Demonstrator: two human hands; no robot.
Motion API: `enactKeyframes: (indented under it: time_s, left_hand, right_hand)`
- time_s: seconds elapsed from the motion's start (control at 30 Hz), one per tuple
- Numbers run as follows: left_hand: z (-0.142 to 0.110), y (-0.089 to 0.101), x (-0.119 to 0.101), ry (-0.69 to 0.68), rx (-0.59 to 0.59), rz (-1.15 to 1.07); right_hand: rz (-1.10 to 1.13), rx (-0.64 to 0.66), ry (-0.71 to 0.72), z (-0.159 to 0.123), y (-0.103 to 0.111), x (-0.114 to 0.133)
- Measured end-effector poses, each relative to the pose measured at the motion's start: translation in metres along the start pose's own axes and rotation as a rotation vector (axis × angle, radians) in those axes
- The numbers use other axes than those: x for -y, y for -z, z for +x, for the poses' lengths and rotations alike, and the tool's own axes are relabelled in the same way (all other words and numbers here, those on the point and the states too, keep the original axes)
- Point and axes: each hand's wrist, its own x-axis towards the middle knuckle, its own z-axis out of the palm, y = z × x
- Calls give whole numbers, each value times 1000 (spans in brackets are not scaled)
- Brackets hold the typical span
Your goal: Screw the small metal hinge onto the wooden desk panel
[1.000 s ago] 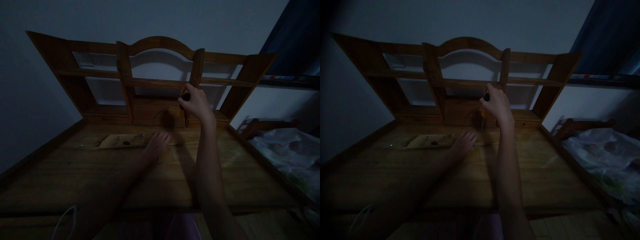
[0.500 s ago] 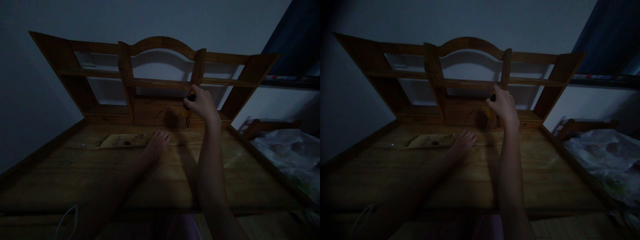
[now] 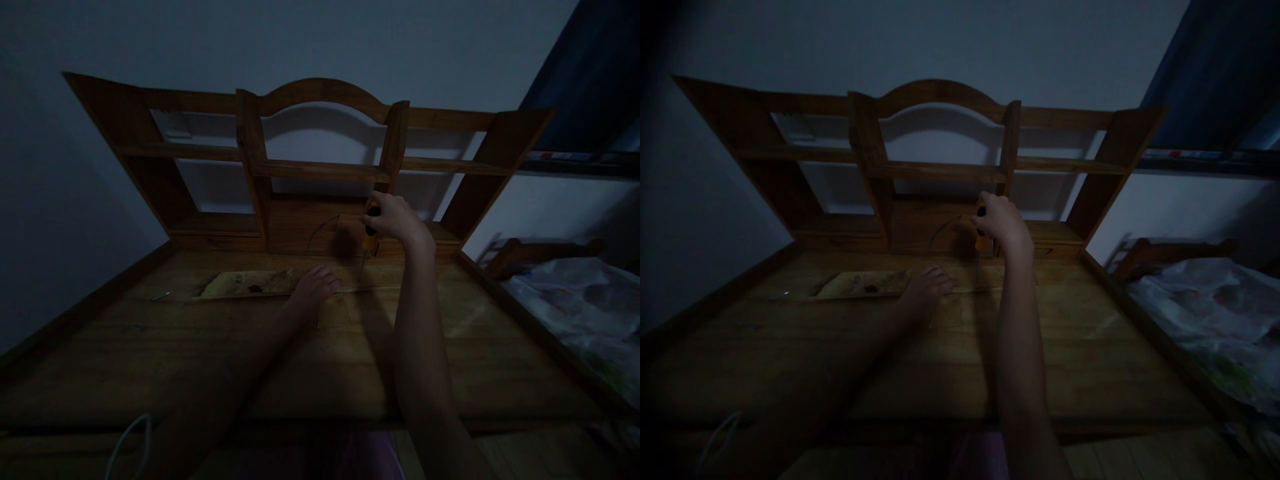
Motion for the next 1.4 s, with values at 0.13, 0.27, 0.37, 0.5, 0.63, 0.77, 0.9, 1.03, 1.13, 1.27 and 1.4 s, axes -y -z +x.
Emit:
enactKeyframes:
  time_s: [0.13, 0.27, 0.37, 0.5, 0.63, 0.77, 0.9, 1.03, 1.13, 1.27, 1.4]
  left_hand:
    - [1, -2, 0, 17, 4, -9]
    - [2, -1, 0, 28, 4, 8]
    - [2, 0, -1, 11, 8, 24]
    - [3, 4, -4, 29, 12, 43]
    - [3, 9, -8, 49, 17, 49]
    - [3, 8, -7, 56, 8, 41]
    - [2, -3, -2, 87, -41, 18]
    - [2, -18, 6, 145, -93, -103]
    - [0, -25, 13, 145, -103, -182]
    - [-2, -29, 20, 174, -120, -284]
    - [-3, -32, 22, 209, -147, -365]
  right_hand:
    - [10, 5, 0, 2, -1, -1]
    - [11, 13, 6, 2, -1, 0]
    - [22, 11, 10, 3, -1, 0]
    - [36, 14, 3, 3, -2, 1]
    - [25, 11, 0, 3, -3, 2]
    - [13, 9, 16, 5, -4, 2]
    - [14, 20, 14, 6, -4, 2]
    - [37, 26, 16, 6, -4, 1]
    - [45, 9, 22, 5, -4, 0]
    - [61, -2, 29, 4, -5, -2]
    - [52, 4, 20, 4, -4, -2]
